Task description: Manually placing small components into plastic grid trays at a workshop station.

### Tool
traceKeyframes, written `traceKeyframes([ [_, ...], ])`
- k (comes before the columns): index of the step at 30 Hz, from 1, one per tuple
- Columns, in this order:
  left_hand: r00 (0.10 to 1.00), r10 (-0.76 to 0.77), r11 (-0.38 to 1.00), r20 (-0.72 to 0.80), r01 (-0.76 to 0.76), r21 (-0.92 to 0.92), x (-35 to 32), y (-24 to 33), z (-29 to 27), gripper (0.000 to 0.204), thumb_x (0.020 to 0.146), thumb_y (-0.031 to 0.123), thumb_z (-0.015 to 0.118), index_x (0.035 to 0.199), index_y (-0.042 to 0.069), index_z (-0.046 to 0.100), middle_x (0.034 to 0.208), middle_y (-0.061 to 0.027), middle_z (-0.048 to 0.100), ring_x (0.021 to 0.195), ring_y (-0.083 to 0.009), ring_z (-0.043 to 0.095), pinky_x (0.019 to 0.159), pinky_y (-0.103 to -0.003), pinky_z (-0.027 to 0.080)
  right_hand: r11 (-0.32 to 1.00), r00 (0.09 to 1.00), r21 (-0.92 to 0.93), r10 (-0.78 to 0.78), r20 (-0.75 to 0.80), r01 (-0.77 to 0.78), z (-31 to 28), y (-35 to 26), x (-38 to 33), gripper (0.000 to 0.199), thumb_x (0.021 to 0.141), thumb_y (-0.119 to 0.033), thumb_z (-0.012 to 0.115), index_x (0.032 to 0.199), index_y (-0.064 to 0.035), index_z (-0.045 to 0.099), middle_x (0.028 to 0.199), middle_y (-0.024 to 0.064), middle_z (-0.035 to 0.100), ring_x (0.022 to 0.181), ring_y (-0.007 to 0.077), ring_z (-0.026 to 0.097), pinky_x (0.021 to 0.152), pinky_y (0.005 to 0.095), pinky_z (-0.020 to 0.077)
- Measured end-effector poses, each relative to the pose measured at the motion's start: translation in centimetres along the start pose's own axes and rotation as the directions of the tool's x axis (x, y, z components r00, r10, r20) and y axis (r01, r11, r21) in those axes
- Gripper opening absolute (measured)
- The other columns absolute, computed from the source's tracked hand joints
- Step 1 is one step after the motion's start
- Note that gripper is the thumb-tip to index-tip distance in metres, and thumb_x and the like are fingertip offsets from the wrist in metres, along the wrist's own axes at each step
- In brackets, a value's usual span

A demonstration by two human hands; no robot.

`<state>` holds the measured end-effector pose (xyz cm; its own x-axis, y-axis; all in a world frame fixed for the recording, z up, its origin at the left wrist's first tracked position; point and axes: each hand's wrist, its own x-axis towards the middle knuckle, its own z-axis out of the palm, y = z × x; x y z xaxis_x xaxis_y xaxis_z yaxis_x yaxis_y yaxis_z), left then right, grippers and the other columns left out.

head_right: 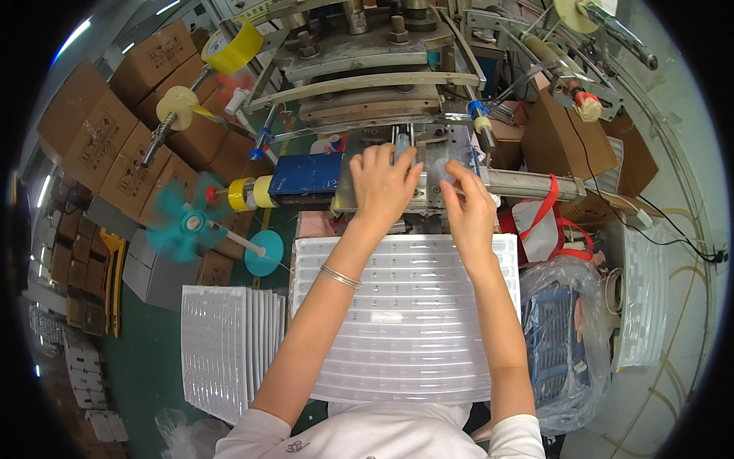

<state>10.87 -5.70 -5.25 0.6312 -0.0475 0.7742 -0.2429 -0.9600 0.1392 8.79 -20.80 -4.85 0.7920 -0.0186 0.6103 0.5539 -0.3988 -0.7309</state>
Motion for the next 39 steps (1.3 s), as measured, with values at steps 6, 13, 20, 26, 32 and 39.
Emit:
traceKeyframes([
  [6,0.997,0.016,1.0,0.073,-0.014,-0.022,0.0,0.4,-2.2,0.022,0.075,0.02,0.069,0.096,0.016,0.067,0.087,-0.0044,0.06,0.086,-0.0233,0.051,0.075,-0.038,0.036,0.995,0.994,-0.041,-0.098,-0.045,0.096,2.3,0.0,1.0,0.026,0.084,-0.005,0.064,0.109,-0.0026,0.062,0.108,0.0096,0.064,0.088,0.0177,0.064,0.072,0.0269,0.0531],
  [13,0.849,-0.485,0.694,0.212,0.521,-0.497,-8.1,-3.4,-9.8,0.021,0.082,0.015,0.066,0.102,0.01,0.061,0.079,-0.0015,0.06,0.069,-0.0135,0.054,0.063,-0.026,0.041,0.853,0.938,-0.399,-0.264,0.225,0.336,5.2,-0.6,3.5,0.021,0.082,-0.011,0.061,0.103,-0.0067,0.064,0.092,0.0123,0.064,0.08,0.0331,0.061,0.068,0.0389,0.0497],
  [20,0.411,-0.637,-0.174,0.652,0.748,-0.641,-15.9,-6.2,-12.5,0.016,0.092,0.019,0.053,0.097,0.004,0.055,0.079,-0.0047,0.06,0.073,-0.0104,0.057,0.059,-0.023,0.046,0.884,0.933,-0.301,-0.353,0.072,0.357,5.8,3.4,4.8,0.033,0.082,-0.022,0.064,0.112,-0.0085,0.059,0.107,0.0146,0.062,0.098,0.0333,0.058,0.085,0.0415,0.0456],
  [26,0.393,-0.473,-0.538,0.789,0.579,-0.612,-22.6,-5.9,-15.6,0.013,0.086,0.019,0.048,0.091,0.008,0.055,0.082,-0.0103,0.062,0.079,-0.0213,0.061,0.06,-0.035,0.052,0.998,0.884,0.01,-0.06,0.464,0.062,3.3,-2.3,-5.7,0.023,0.089,-0.01,0.058,0.11,-0.0017,0.061,0.104,0.0126,0.063,0.094,0.0228,0.06,0.084,0.0308,0.0453],
  [32,0.51,-0.189,-0.597,0.839,0.619,-0.511,-20.0,0.6,-10.3,0.016,0.078,0.017,0.051,0.083,0.004,0.059,0.075,-0.0081,0.06,0.07,-0.0166,0.062,0.054,-0.033,0.053,0.84,0.352,-0.001,-0.226,0.908,0.543,-2.3,0.8,-14.9,0.031,0.079,0.002,0.059,0.107,-0.0097,0.062,0.095,0.0127,0.056,0.083,0.0316,0.057,0.071,0.0386,0.0477],
  [39,0.553,-0.341,-0.418,0.76,0.634,-0.65,-19.8,3.6,-10.8,0.018,0.076,0.017,0.053,0.081,0.003,0.062,0.074,-0.0092,0.063,0.062,-0.0193,0.062,0.049,-0.031,0.051,0.873,0.202,0.098,-0.217,0.955,0.478,-0.4,2.9,-12.0,0.048,0.076,0.003,0.06,0.123,-0.0023,0.049,0.097,0.0144,0.056,0.081,0.0276,0.057,0.077,0.0358,0.0481],
])
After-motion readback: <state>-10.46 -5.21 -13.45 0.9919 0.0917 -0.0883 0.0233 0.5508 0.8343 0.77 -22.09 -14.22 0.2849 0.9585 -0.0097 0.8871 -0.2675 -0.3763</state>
